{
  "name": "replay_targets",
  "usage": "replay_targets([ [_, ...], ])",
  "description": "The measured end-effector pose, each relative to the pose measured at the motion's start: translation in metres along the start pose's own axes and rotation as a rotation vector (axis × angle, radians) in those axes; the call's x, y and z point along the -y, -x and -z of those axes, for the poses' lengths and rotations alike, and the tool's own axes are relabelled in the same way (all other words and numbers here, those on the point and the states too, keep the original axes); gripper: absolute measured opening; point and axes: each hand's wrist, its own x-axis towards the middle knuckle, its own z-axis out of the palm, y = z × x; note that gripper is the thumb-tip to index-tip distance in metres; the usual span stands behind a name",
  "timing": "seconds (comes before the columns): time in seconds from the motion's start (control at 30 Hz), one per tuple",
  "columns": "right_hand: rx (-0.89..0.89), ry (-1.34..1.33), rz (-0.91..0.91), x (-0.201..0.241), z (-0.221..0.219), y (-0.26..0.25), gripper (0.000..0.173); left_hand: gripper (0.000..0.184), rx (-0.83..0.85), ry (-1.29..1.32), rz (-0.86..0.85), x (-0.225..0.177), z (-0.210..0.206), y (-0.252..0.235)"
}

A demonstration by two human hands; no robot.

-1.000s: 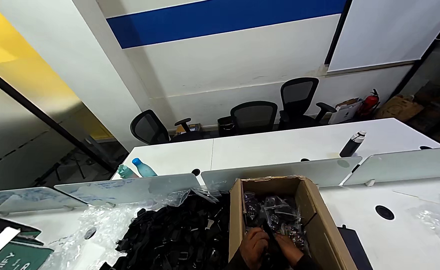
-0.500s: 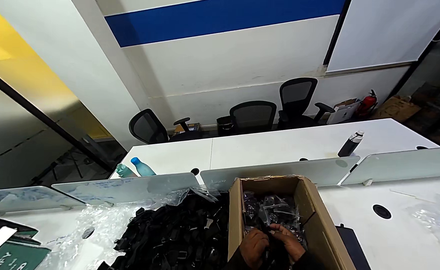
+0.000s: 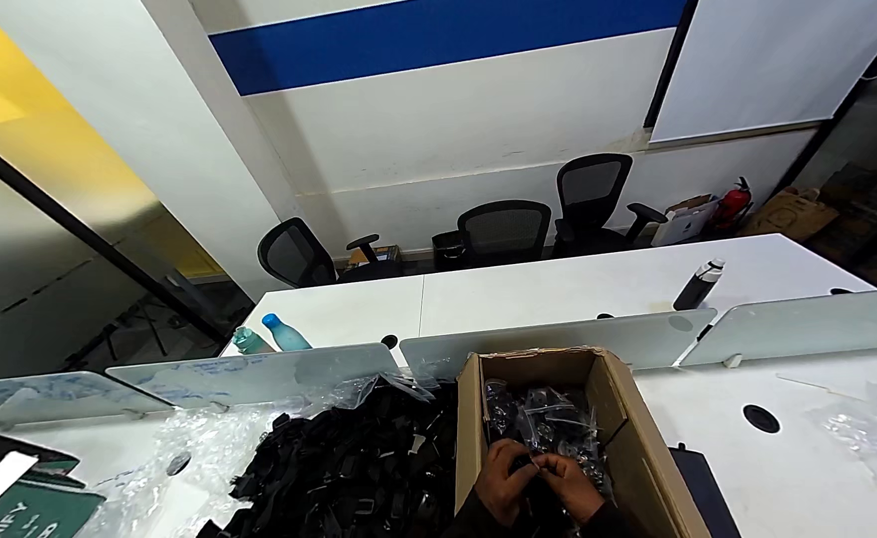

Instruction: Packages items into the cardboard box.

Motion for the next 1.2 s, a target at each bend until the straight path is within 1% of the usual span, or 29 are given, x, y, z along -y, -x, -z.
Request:
replay_targets([
  [0.07,-0.064,0.06,0.048,0.001,-0.001,0.001,0.014,0.029,-0.003,-0.015,0.006,0.001,-0.002,0.001],
  [0.17,-0.211,0.004,0.118,0.001,-0.002,-0.001,0.008,0.032,0.038,-0.011,0.018,0.002,-0.001,0.003],
  [0.23,-0.273,-0.046,0.175,0.003,-0.003,-0.001,0.006,0.033,0.07,-0.009,0.028,0.001,0.0,0.003],
  [0.3,-0.28,-0.094,0.22,0.006,-0.004,0.0,0.006,0.034,0.089,-0.003,0.036,0.001,0.001,0.002],
  [0.47,-0.181,-0.092,0.251,0.009,-0.007,0.006,0.008,0.033,-0.01,0.04,0.12,-0.004,-0.002,0.001],
  [0.57,-0.177,-0.08,0.257,0.011,-0.008,0.007,0.01,0.031,-0.008,0.07,0.144,-0.004,0.0,-0.001],
  [0.63,-0.186,-0.094,0.26,0.012,-0.008,0.008,0.009,0.031,-0.009,0.011,0.174,-0.004,0.002,-0.001],
  [0.67,-0.194,-0.113,0.265,0.012,-0.009,0.008,0.008,0.033,-0.017,-0.048,0.216,-0.004,0.003,-0.001],
  [0.7,-0.202,-0.134,0.272,0.012,-0.008,0.008,0.007,0.038,-0.007,-0.089,0.294,-0.007,0.005,-0.001],
  [0.73,-0.214,-0.153,0.283,0.012,-0.008,0.008,0.007,0.046,0.039,-0.094,0.414,-0.012,0.009,-0.003],
  [0.8,-0.224,-0.184,0.303,0.009,-0.007,0.006,0.007,0.055,0.221,-0.101,0.684,-0.023,0.02,-0.013],
  [0.83,-0.227,-0.193,0.306,0.008,-0.007,0.005,0.006,0.056,0.302,-0.1,0.766,-0.027,0.023,-0.017],
  [0.87,-0.231,-0.199,0.31,0.008,-0.007,0.005,0.007,0.055,0.352,-0.095,0.801,-0.028,0.023,-0.018],
  [0.97,-0.251,-0.217,0.308,0.009,-0.008,0.005,0.006,0.048,0.408,-0.032,0.784,-0.027,0.023,-0.019],
  [1.1,-0.299,-0.223,0.29,0.011,-0.011,0.006,0.004,0.045,0.411,0.034,0.696,-0.025,0.022,-0.018],
  [1.2,-0.264,-0.233,0.297,0.009,-0.01,0.006,0.003,0.045,0.407,0.08,0.713,-0.023,0.023,-0.018],
])
